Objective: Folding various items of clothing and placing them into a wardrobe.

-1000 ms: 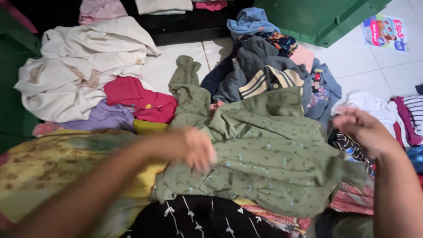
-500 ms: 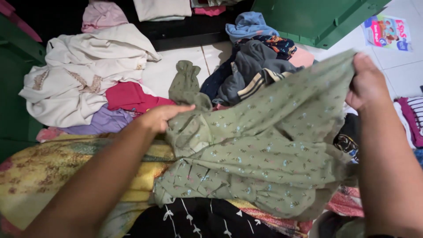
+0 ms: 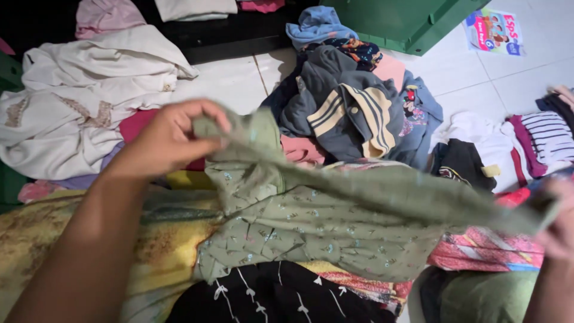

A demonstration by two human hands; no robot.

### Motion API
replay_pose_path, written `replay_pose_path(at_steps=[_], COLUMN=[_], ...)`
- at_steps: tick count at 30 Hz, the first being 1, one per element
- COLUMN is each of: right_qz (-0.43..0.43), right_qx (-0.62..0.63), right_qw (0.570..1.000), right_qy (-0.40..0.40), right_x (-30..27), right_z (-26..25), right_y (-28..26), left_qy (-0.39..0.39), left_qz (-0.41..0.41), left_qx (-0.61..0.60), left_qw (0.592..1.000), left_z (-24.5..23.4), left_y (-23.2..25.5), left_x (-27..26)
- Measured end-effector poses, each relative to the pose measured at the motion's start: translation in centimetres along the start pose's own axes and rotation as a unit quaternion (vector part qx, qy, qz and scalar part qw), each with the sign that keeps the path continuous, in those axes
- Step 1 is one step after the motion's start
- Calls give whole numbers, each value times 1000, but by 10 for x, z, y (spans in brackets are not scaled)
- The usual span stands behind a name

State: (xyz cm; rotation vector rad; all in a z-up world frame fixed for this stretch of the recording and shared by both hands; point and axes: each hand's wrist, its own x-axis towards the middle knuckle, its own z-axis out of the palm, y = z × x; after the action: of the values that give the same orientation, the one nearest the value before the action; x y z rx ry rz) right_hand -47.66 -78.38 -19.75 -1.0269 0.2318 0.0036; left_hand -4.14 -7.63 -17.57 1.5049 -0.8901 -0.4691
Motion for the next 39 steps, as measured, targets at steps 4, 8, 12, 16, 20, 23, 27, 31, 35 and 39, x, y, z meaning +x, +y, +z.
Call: replay_pose_path(at_steps=[4, 8, 12, 16, 20, 23, 27, 31, 35, 39], right_qz=[127, 175, 80, -47, 119, 361, 411, 183, -110, -217], right_qx=[-142, -329, -494, -576, -515, -427, -100, 135, 120, 12], right_qw=[977, 882, 842, 770, 849, 828, 906, 974, 982, 970], right_qy=[96, 290, 199, 272, -3, 29, 6, 3, 99, 106], right_x=[-10, 21, 53, 118, 204, 276, 321, 309, 209, 100], right_z=[60, 130, 145, 268, 363, 398, 420, 428, 390, 376], right_y=[87, 111, 97, 68, 103, 206, 245, 191, 119, 96], left_qy=[-274, -421, -374, -298, -211, -177, -206, -207, -216, -245], left_qz=[-164, -321, -359, -312, -168, -172, -96, -136, -52, -136], left_qx=[5, 124, 76, 9, -16, -113, -110, -83, -129, -122], left_qw=[948, 839, 852, 902, 963, 963, 968, 965, 966, 952], left_z=[-3, 14, 21, 20, 21, 27, 25, 26, 32, 61], left_y=[-15, -21, 13, 20, 14, 2, -27, -17, 11, -5], left_x=[-10, -10, -9, -19, -24, -26, -38, -40, -33, -20])
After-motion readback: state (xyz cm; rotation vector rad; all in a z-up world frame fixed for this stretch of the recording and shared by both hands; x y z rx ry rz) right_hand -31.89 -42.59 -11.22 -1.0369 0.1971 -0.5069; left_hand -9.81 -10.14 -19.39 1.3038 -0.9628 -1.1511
